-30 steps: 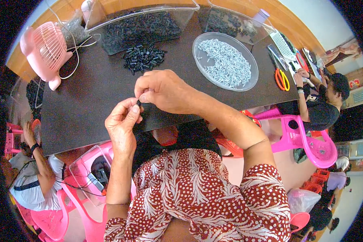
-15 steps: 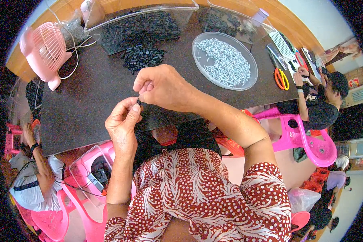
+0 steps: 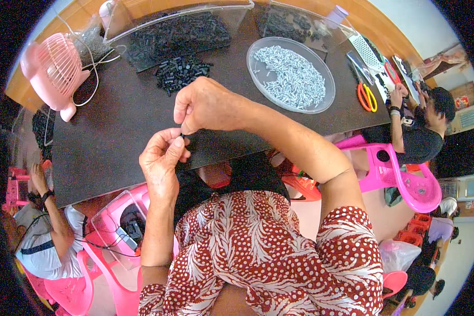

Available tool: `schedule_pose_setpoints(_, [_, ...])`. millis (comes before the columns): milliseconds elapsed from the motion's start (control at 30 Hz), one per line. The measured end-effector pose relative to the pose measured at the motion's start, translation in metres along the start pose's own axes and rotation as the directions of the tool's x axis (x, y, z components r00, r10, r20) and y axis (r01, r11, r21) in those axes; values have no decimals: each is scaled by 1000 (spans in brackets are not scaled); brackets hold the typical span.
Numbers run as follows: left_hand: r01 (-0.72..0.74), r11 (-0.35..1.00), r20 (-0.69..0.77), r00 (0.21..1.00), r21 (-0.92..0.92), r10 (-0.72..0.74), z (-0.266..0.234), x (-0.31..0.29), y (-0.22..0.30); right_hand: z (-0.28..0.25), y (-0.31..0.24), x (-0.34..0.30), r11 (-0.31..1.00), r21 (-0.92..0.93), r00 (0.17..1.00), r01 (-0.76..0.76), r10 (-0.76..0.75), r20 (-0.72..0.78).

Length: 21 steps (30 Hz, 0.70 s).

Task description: The person assembles small black plastic parts with metal rings by hand at a shared workstation.

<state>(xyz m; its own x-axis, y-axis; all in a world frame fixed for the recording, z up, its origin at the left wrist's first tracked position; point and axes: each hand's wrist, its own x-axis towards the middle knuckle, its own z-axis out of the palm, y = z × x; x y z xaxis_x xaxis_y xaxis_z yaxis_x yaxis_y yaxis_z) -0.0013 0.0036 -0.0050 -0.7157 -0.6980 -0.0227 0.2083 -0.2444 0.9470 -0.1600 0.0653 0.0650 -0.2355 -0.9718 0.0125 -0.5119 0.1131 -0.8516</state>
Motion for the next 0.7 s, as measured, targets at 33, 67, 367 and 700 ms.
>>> schedule_pose_setpoints(33, [53, 998, 24, 998, -44, -52, 0, 0, 1, 0, 1, 0, 1000, 10, 1000, -7, 7, 3])
schedule_pose_setpoints(67, [104, 991, 45, 994, -85, -101, -1, 0, 3, 1, 1, 1, 1000, 21, 1000, -10, 10, 9])
schedule_pose_setpoints(367, [109, 976, 17, 994, -188, -108, 1, 0, 10, 8, 3, -3, 997, 82, 998, -9, 13, -53])
schedule_pose_setpoints(700, [98, 977, 15, 995, -189, -97, 0, 0, 3, 30, 1, -15, 995, 100, 985, -8, 25, -173])
